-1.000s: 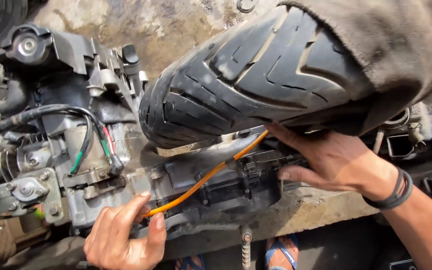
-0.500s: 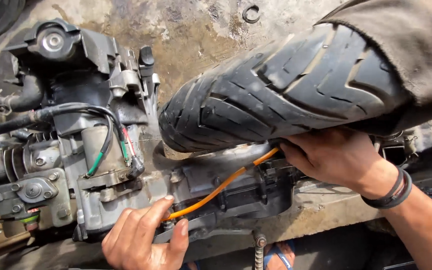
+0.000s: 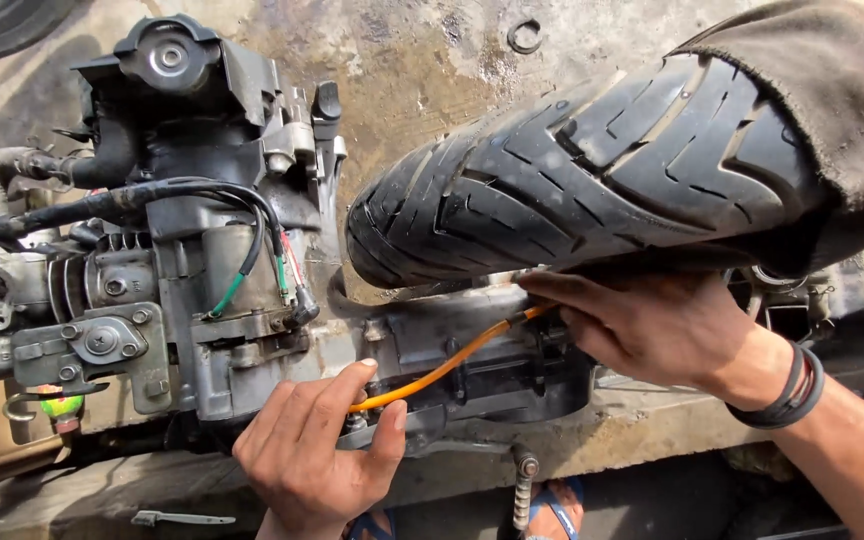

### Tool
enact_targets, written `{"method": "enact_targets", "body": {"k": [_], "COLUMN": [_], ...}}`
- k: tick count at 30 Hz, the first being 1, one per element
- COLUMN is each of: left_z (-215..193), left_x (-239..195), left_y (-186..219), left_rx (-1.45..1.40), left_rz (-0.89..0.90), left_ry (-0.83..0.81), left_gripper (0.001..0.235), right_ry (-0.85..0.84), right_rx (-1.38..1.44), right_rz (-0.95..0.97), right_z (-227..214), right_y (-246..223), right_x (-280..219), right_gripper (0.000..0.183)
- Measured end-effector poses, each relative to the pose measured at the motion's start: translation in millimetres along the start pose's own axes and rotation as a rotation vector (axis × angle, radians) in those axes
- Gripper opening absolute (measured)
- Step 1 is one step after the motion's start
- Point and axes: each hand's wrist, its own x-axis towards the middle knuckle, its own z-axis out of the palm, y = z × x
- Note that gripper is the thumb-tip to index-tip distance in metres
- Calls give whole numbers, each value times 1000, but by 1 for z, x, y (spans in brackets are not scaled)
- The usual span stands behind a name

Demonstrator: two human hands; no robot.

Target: The person is sitting on the ground and cleaning a motorcycle engine assembly with a dark cloth. They wipe the engine casing, the attached tire, and the surrounding area, occasionally picking up a bottle of liquid from the floor.

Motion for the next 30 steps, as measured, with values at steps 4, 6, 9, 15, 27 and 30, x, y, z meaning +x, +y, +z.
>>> {"method": "enact_targets", "body": {"k": [4, 6, 9, 15, 27, 30], "left_z": [-2, -5, -7, -15, -15, -15], "left_x": [4, 5, 4, 10, 10, 9], "left_y": [1, 1, 1, 0, -8, -8], "left_rx": [-6, -9, -21, -38, -87, -89], "left_rz": [-25, -24, -16, -12, -33, -44], "left_ry": [-4, -7, -6, 0, -32, -35], "left_gripper": [27, 26, 27, 29, 33, 33], "right_ry": [-48, -706, -22, -113, 35, 13], "right_rx": [-77, 183, -381, -403, -1263, -986], "right_rz": [-16, 222, -285, -311, -693, -615], "right_z": [2, 2, 26, 20, 40, 25], "right_y": [-10, -15, -2, -14, 19, 12], "right_x": [36, 58, 47, 50, 45, 45], "right_gripper": [27, 32, 48, 38, 48, 48]}}
